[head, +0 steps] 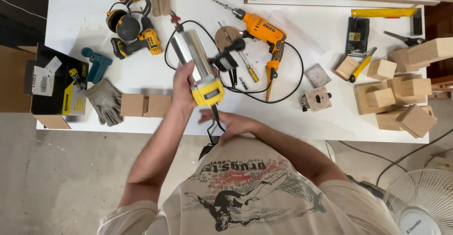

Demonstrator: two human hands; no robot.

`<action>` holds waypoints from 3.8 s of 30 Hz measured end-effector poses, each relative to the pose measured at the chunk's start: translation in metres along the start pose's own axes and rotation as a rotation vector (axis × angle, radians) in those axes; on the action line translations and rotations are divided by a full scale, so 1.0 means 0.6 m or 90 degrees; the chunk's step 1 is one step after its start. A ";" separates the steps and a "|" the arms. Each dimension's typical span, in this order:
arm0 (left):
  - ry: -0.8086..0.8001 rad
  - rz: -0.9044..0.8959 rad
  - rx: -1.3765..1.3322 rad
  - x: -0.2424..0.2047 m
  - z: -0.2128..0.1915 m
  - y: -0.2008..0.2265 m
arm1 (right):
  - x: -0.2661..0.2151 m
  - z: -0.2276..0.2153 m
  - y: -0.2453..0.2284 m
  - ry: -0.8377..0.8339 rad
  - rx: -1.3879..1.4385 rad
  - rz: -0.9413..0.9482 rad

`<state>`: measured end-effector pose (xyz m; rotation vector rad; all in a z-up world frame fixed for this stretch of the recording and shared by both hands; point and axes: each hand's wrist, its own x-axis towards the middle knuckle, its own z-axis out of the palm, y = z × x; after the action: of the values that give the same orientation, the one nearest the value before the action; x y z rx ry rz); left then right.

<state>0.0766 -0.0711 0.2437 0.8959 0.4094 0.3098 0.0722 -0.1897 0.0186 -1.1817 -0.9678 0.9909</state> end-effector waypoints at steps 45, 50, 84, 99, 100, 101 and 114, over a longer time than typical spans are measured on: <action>-0.773 -0.566 0.793 0.347 -0.362 -0.282 | 0.103 0.093 0.287 0.553 -0.270 0.337; -0.846 -0.466 0.924 0.365 -0.357 -0.291 | 0.125 0.104 0.307 0.548 -0.515 0.140; -0.497 0.361 0.995 0.194 -0.480 -0.335 | 0.142 -0.269 0.205 0.456 -0.569 0.622; -0.285 0.275 0.802 0.148 -0.464 -0.259 | 0.145 -0.298 0.263 0.486 -0.533 0.632; -0.285 0.276 0.801 0.153 -0.462 -0.264 | 0.141 -0.298 0.256 0.486 -0.534 0.632; -0.289 0.293 0.801 0.154 -0.462 -0.267 | 0.138 -0.295 0.250 0.496 -0.501 0.601; -0.303 0.305 0.807 0.162 -0.477 -0.301 | 0.125 -0.300 0.297 0.523 -0.503 0.517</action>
<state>0.0445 0.0603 -0.0815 2.2660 -0.1265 0.2388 0.2476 -0.1473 -0.1740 -2.5044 -0.1446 0.5669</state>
